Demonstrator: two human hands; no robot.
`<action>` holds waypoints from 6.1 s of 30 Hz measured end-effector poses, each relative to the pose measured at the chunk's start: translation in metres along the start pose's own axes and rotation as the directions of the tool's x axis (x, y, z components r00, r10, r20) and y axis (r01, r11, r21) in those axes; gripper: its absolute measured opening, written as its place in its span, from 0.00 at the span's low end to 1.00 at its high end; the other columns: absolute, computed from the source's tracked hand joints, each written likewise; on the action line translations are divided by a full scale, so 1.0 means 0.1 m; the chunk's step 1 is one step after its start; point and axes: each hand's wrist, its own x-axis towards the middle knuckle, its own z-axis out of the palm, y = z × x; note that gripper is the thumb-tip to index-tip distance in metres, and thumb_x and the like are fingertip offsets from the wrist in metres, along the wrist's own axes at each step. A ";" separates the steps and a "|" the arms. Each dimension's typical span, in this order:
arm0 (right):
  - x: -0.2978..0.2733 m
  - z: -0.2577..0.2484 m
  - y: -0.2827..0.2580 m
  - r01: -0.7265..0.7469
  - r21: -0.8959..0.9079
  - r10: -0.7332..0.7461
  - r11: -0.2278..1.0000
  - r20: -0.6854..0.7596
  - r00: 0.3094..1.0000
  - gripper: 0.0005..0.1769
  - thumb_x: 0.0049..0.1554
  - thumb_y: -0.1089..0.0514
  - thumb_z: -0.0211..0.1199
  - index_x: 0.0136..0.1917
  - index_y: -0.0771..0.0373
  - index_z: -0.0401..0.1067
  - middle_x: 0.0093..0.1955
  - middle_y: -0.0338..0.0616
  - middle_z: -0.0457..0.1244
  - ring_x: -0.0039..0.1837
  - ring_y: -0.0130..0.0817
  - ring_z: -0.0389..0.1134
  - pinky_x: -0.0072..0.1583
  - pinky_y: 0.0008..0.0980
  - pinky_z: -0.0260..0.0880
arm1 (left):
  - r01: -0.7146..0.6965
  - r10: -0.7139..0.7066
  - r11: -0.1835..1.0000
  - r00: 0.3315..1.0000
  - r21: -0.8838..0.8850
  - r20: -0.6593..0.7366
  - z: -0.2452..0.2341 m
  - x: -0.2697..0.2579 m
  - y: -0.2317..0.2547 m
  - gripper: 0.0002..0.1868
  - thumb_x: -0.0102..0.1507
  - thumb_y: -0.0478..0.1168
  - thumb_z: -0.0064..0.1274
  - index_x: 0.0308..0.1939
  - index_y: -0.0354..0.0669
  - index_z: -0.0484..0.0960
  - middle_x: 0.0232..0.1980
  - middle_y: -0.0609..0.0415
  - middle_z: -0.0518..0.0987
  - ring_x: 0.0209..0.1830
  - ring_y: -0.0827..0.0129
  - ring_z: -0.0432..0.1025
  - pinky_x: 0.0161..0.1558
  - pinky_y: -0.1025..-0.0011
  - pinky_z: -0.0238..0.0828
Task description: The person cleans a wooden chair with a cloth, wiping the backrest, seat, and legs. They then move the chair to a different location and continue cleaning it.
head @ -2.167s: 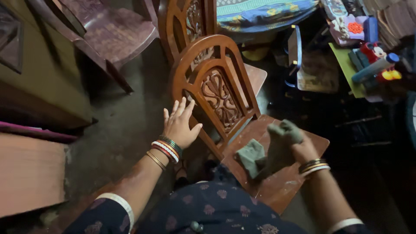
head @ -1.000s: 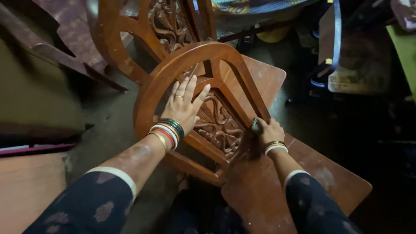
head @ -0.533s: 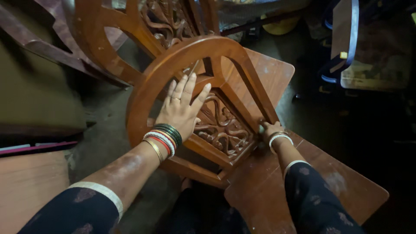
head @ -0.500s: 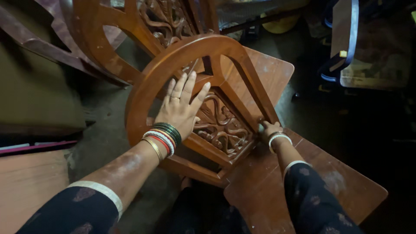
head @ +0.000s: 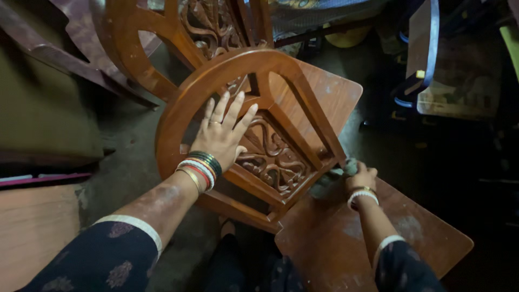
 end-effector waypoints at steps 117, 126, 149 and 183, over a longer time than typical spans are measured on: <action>-1.32 1.03 -0.15 0.243 0.394 -0.265 0.887 0.003 0.964 0.37 0.45 0.74 0.52 0.67 0.54 0.73 0.64 0.51 0.65 0.67 0.51 0.67 0.71 0.39 0.64 | -0.224 0.179 0.953 0.959 0.202 0.220 -0.20 0.61 -0.09 0.57 0.51 0.68 0.62 0.79 0.59 0.54 0.83 0.45 0.42 0.82 0.54 0.40 0.76 0.47 0.37; -0.68 0.67 -0.55 0.123 0.245 -0.158 0.962 0.131 0.979 0.34 0.50 0.70 0.54 0.69 0.55 0.69 0.66 0.56 0.60 0.66 0.57 0.65 0.68 0.44 0.65 | -0.239 0.206 0.955 0.960 0.174 0.189 -0.25 0.51 0.01 0.57 0.52 0.64 0.64 0.79 0.54 0.55 0.83 0.44 0.43 0.82 0.54 0.41 0.76 0.46 0.36; -0.47 0.70 -0.53 -0.030 0.183 -0.044 0.983 0.384 0.922 0.30 0.55 0.57 0.61 0.70 0.46 0.65 0.64 0.53 0.59 0.62 0.54 0.65 0.60 0.48 0.68 | -0.260 0.224 0.953 0.950 0.154 0.218 -0.33 0.50 0.05 0.59 0.51 0.65 0.65 0.79 0.52 0.54 0.82 0.42 0.41 0.82 0.52 0.40 0.76 0.44 0.37; -0.86 0.36 -0.53 0.189 0.175 -0.234 0.966 0.285 0.930 0.45 0.51 0.65 0.54 0.80 0.42 0.57 0.55 0.61 0.62 0.61 0.58 0.66 0.65 0.45 0.66 | -0.269 0.214 0.939 0.946 0.215 0.245 -0.30 0.47 0.07 0.60 0.51 0.67 0.63 0.80 0.53 0.50 0.82 0.42 0.39 0.82 0.53 0.39 0.74 0.42 0.38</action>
